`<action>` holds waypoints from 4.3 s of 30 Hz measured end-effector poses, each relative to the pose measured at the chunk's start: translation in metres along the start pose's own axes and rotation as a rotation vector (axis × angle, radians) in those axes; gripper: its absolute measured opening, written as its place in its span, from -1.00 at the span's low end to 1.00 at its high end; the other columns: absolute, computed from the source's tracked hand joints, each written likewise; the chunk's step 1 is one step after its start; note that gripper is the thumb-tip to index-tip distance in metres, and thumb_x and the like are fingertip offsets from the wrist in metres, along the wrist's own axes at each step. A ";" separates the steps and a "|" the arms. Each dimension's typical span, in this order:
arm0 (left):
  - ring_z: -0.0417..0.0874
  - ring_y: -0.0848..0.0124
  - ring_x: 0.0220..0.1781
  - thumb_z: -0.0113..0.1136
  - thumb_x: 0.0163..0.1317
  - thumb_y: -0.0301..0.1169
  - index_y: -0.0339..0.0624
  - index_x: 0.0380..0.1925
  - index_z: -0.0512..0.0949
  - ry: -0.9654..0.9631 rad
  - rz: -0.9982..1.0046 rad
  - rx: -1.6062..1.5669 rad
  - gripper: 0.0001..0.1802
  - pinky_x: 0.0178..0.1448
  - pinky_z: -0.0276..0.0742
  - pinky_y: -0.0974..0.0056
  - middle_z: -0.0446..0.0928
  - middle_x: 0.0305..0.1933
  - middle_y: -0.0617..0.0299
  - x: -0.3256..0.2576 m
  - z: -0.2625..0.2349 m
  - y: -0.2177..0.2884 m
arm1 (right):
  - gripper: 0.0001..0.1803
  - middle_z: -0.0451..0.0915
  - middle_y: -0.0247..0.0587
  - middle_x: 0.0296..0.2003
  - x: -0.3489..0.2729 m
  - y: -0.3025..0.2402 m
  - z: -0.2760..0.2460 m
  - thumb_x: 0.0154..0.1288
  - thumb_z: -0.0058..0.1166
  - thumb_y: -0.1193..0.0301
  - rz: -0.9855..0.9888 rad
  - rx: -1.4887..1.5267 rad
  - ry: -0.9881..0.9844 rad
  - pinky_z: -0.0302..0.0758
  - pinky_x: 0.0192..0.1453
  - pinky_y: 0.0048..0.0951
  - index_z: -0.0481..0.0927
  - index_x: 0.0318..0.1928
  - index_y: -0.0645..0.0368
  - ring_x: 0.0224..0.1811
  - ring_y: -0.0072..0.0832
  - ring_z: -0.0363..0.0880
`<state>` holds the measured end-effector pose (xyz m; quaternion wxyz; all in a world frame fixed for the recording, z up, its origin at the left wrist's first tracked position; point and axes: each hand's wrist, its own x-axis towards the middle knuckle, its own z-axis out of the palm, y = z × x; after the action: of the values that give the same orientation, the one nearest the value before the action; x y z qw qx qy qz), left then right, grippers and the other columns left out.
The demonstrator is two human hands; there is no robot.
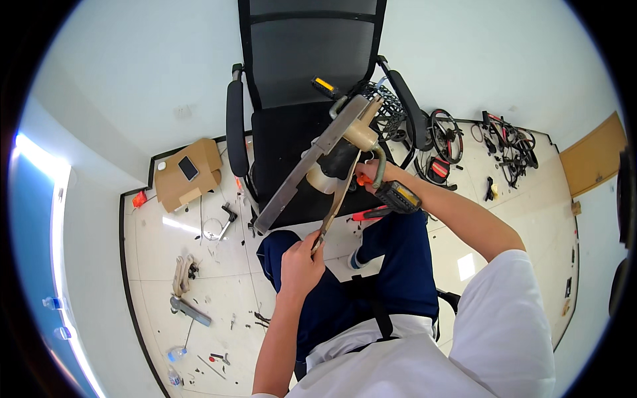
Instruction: The person sits on a chair and assembles a beige mechanical part using a cordless drill and an orange screwdriver. They attach a metal bar to the part, tighten fasteners, and adjust components while holding the assembly on their lap.
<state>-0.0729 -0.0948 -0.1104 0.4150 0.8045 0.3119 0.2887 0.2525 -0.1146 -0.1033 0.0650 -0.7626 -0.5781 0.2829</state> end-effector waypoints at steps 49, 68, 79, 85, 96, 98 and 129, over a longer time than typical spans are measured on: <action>0.69 0.15 -0.43 0.24 0.31 -0.41 -0.26 -0.05 0.66 -0.038 -0.070 0.088 -0.75 -0.30 0.55 0.23 0.68 -0.36 -0.02 0.004 0.001 0.007 | -0.75 0.67 -0.13 -0.42 -0.200 -0.271 -0.047 -0.01 0.16 0.58 -1.446 1.761 0.004 0.34 -0.56 -0.55 0.66 -0.25 0.42 -0.65 -0.50 0.40; 0.72 0.07 -0.34 0.28 0.26 -0.43 -0.25 -0.06 0.66 -0.007 -0.058 0.012 -0.73 -0.25 0.58 0.17 0.67 -0.34 -0.08 0.001 0.001 -0.003 | -0.69 0.55 -0.20 -0.45 -0.193 -0.200 -0.064 -0.12 0.13 0.47 -1.165 1.727 -0.184 0.33 -0.52 -0.52 0.53 -0.27 0.34 -0.58 -0.49 0.47; 0.68 0.10 -0.46 0.31 0.21 -0.43 -0.22 -0.10 0.66 0.050 0.047 0.028 -0.75 -0.36 0.55 0.17 0.63 -0.47 -0.02 -0.003 0.001 -0.007 | -0.71 0.42 -0.10 -0.46 -0.196 -0.128 -0.044 -0.14 -0.07 0.45 -0.212 1.704 0.470 0.35 -0.45 -0.42 0.40 -0.30 0.31 -0.56 -0.41 0.36; 0.72 0.04 -0.27 0.34 0.22 -0.40 -0.26 0.05 0.59 0.102 0.085 -0.103 -0.61 -0.18 0.63 0.17 0.67 -0.25 -0.10 0.001 0.006 -0.009 | -0.75 0.47 -0.20 -0.41 -0.190 -0.129 -0.045 0.07 0.11 0.48 -0.110 1.556 0.494 0.41 -0.39 -0.38 0.49 -0.21 0.29 -0.49 -0.45 0.42; 0.69 -0.11 -0.19 0.17 0.39 -0.33 -0.33 0.06 0.57 -0.116 -0.056 -0.010 -0.65 -0.13 0.60 0.06 0.65 -0.19 -0.22 0.004 0.005 0.000 | -0.51 0.63 -0.08 -0.26 -0.168 -0.106 -0.008 -0.04 0.50 0.28 0.081 0.256 0.887 0.57 -0.06 -0.29 0.65 -0.10 0.24 -0.19 -0.19 0.66; 0.69 -0.10 -0.23 0.17 0.39 -0.33 -0.32 0.05 0.58 -0.113 -0.046 0.010 -0.66 -0.16 0.60 0.06 0.65 -0.23 -0.21 0.003 0.003 -0.001 | -0.52 0.65 -0.04 -0.25 -0.164 -0.103 -0.001 -0.03 0.47 0.28 0.095 0.206 0.836 0.58 -0.06 -0.26 0.65 -0.10 0.25 -0.18 -0.12 0.66; 0.67 0.05 -0.45 0.26 0.32 -0.34 -0.28 -0.06 0.66 0.050 0.034 0.060 -0.71 -0.34 0.56 0.14 0.63 -0.46 -0.07 0.002 0.001 0.013 | -0.71 0.67 -0.16 -0.53 -0.137 -0.069 0.025 0.18 0.35 0.41 0.140 0.609 0.686 0.57 -0.44 -0.46 0.65 -0.13 0.30 -0.61 -0.49 0.66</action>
<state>-0.0673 -0.1003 -0.0993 0.3777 0.8144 0.3168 0.3062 0.1583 -0.2233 -0.0457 0.4542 -0.7956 -0.3608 0.1749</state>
